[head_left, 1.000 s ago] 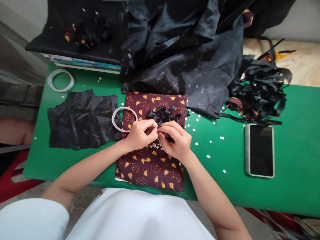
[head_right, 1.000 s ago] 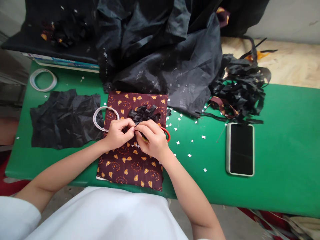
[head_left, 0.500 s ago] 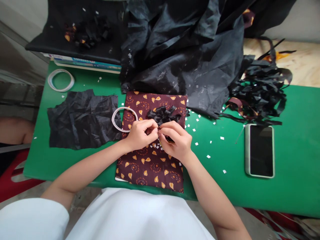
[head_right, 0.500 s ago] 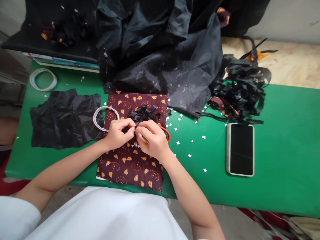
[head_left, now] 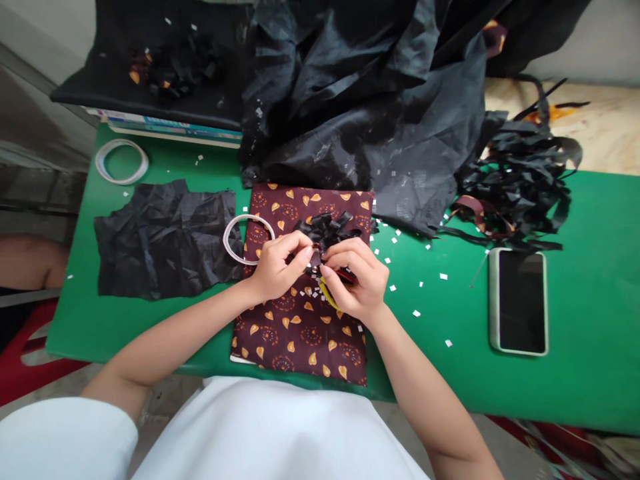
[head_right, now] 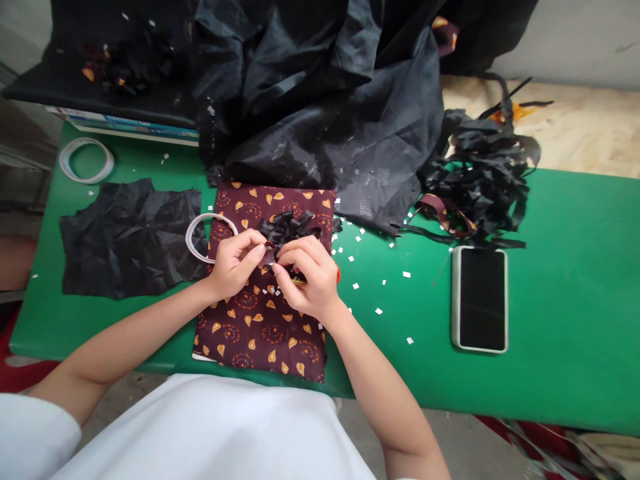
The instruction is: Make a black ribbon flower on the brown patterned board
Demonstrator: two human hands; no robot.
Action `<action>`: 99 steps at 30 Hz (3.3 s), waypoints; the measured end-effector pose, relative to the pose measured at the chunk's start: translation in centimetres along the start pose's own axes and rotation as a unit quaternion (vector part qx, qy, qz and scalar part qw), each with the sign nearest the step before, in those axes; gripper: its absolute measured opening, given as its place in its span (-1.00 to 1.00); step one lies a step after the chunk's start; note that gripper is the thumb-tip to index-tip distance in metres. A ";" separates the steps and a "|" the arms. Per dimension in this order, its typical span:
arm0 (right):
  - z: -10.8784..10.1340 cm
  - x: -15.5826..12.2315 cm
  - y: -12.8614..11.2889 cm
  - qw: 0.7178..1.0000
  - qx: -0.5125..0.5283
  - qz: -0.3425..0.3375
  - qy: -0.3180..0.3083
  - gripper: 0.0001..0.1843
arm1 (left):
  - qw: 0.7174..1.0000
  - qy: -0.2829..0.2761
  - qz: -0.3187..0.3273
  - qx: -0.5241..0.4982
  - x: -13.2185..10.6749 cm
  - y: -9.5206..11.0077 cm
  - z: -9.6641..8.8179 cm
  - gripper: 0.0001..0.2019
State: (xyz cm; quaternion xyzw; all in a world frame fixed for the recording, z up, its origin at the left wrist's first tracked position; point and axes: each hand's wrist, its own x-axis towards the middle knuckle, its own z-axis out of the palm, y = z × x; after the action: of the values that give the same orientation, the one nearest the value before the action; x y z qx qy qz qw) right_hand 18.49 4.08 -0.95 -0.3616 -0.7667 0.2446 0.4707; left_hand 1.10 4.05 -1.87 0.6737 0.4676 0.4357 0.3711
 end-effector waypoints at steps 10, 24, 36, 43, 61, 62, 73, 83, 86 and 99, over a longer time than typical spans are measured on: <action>0.1 -0.4 0.0 0.998 -0.023 0.062 0.001 -0.82 | 0.999 -0.024 0.019 -0.008 -0.2 -0.4 0.0 -0.75; 0.4 -0.3 0.4 0.999 -0.031 -0.020 0.037 -0.78 | 0.998 -0.041 0.051 -0.010 0.0 -0.6 0.3 -0.78; -0.1 0.1 -0.1 0.999 0.026 0.024 0.009 -0.90 | 0.995 -0.052 0.066 -0.057 0.0 -0.8 0.4 -0.70; 0.2 -0.4 0.0 0.988 0.064 0.140 0.030 -0.94 | 0.996 -0.052 0.046 -0.050 -0.2 -0.7 0.3 -0.77; 0.4 -0.3 0.6 0.996 -0.067 -0.017 0.050 -0.78 | 0.998 -0.042 0.056 0.010 0.0 -0.2 0.1 -0.83; 0.4 -0.3 0.6 0.996 -0.071 -0.022 0.047 -0.78 | 0.998 -0.041 0.056 0.010 0.0 -0.2 0.1 -0.84; -0.3 -0.2 0.3 0.995 -0.082 0.038 0.051 -0.87 | 0.998 -0.035 -0.052 -0.012 -0.3 -0.4 0.5 -0.91; -0.9 -0.1 1.4 0.984 -0.160 0.079 0.025 -0.89 | 0.998 0.002 -0.052 0.042 0.2 -0.3 0.9 -0.94; -0.7 -0.3 1.6 0.981 -0.179 0.074 0.017 -0.89 | 0.996 0.011 -0.039 0.081 0.5 -0.1 1.1 -0.94; -0.3 -0.6 2.3 0.969 -0.221 0.109 -0.007 -0.87 | 0.978 -0.031 -0.025 0.205 0.8 -0.1 1.8 -0.89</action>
State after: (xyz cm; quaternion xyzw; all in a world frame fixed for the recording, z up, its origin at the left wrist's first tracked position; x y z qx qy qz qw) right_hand 19.67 5.09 -2.82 -0.5362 -0.7613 0.1214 0.3438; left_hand 2.91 4.71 -2.42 0.7367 0.5522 0.2996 0.2503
